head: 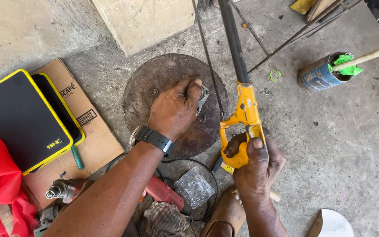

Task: The person is completing a metal sawing task and then proceeds to use a screwdriver to disassemble or adjust an angle grinder.

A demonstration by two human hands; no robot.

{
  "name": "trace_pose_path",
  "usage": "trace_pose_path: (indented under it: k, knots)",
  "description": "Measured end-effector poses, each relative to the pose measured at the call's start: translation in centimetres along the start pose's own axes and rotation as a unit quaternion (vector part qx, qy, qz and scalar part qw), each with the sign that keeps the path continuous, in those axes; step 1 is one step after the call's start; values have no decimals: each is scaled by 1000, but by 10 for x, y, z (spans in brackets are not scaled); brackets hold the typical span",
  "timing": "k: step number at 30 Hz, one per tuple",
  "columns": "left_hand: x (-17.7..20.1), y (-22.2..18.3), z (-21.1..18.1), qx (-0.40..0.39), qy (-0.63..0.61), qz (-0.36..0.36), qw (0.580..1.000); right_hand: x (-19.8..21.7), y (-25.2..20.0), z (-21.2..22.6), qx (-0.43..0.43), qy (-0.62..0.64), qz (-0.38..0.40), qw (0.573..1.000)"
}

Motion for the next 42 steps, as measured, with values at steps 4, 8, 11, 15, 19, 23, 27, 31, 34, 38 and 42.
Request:
trace_pose_path:
  k: [4,8,11,15,19,23,27,31,34,38,42]
  knots:
    - [1,1,0,-5,-1,-11,1000,-5,-1,-7,-15,-11,2,1000]
    - [2,0,0,-1,-3,-8,1000,-8,-2,-10,-14,-23,12,1000]
    - [4,0,0,1,-7,-11,1000,-12,-1,-10,-14,-29,17,999]
    - [5,0,-1,9,-2,-5,1000,-17,-1,-6,-11,-50,23,998]
    - [6,0,-2,7,-7,-10,1000,-19,-2,-7,-10,-49,29,998]
    - [7,-2,-5,7,-2,0,1000,-20,-2,-6,-10,-63,29,998]
    - [8,-2,-5,15,-5,2,1000,-20,-2,-7,-7,-63,34,997]
    - [6,-1,-4,10,-9,10,1000,-17,-3,-11,-12,-48,28,998]
    - [6,-1,-6,3,0,2,1000,-17,-3,-8,-2,-72,38,997]
    - [6,-3,-9,-8,13,-28,999,-15,-5,-9,7,-71,44,996]
    - [4,-1,-7,26,33,-21,999,-15,-12,12,56,-116,107,986]
Point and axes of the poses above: each hand's wrist, its own y-axis towards the middle knuckle, its own x-axis out of the back of the hand, z = x × y, the point moved 7 cm from there along y, towards the middle knuckle, and after that the axes turned 12 degrees about x, right-handed, at the moved point
